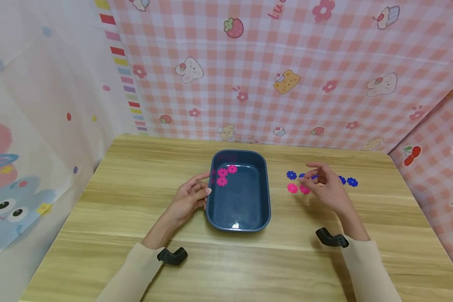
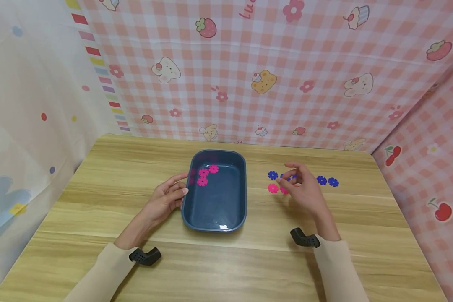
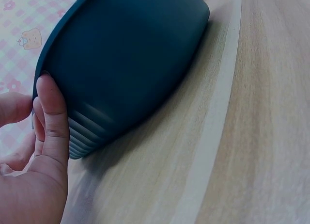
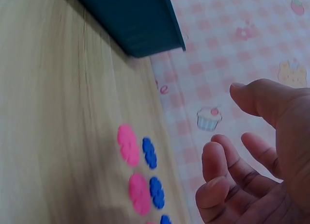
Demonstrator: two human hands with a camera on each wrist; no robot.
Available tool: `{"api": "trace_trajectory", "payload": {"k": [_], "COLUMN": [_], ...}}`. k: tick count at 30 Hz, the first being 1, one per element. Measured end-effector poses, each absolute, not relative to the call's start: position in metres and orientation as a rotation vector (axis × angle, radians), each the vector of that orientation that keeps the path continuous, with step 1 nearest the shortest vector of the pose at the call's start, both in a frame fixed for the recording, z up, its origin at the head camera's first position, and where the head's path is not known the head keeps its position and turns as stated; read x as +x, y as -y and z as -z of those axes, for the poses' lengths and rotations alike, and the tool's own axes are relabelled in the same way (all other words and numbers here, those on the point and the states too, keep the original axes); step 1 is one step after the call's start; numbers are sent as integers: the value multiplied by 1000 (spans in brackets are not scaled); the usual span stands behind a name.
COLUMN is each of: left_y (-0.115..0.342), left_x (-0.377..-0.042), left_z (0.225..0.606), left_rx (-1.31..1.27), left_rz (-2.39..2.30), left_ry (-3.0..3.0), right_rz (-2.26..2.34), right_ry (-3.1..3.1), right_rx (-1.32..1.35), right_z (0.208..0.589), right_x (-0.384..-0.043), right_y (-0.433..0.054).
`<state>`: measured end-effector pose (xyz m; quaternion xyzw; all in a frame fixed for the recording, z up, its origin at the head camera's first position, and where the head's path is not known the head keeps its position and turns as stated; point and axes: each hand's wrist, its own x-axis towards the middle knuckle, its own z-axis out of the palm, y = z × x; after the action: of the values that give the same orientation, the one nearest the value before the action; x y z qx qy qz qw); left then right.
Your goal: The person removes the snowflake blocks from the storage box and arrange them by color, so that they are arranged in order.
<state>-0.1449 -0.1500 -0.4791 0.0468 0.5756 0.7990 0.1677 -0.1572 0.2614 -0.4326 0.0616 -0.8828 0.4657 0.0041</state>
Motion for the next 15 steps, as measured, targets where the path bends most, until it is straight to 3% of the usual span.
{"api": "trace_trajectory", "payload": {"k": [15], "left_y": [150], "left_x": [-145], "left_z": [479], "left_rx": [133], "left_rz": [-2270], "left_ry": [-1639], "right_rz": [-1431], "right_ry": [2783], "right_rx": [355], "right_z": [406], "right_x": [-170], "right_y": [-222]}}
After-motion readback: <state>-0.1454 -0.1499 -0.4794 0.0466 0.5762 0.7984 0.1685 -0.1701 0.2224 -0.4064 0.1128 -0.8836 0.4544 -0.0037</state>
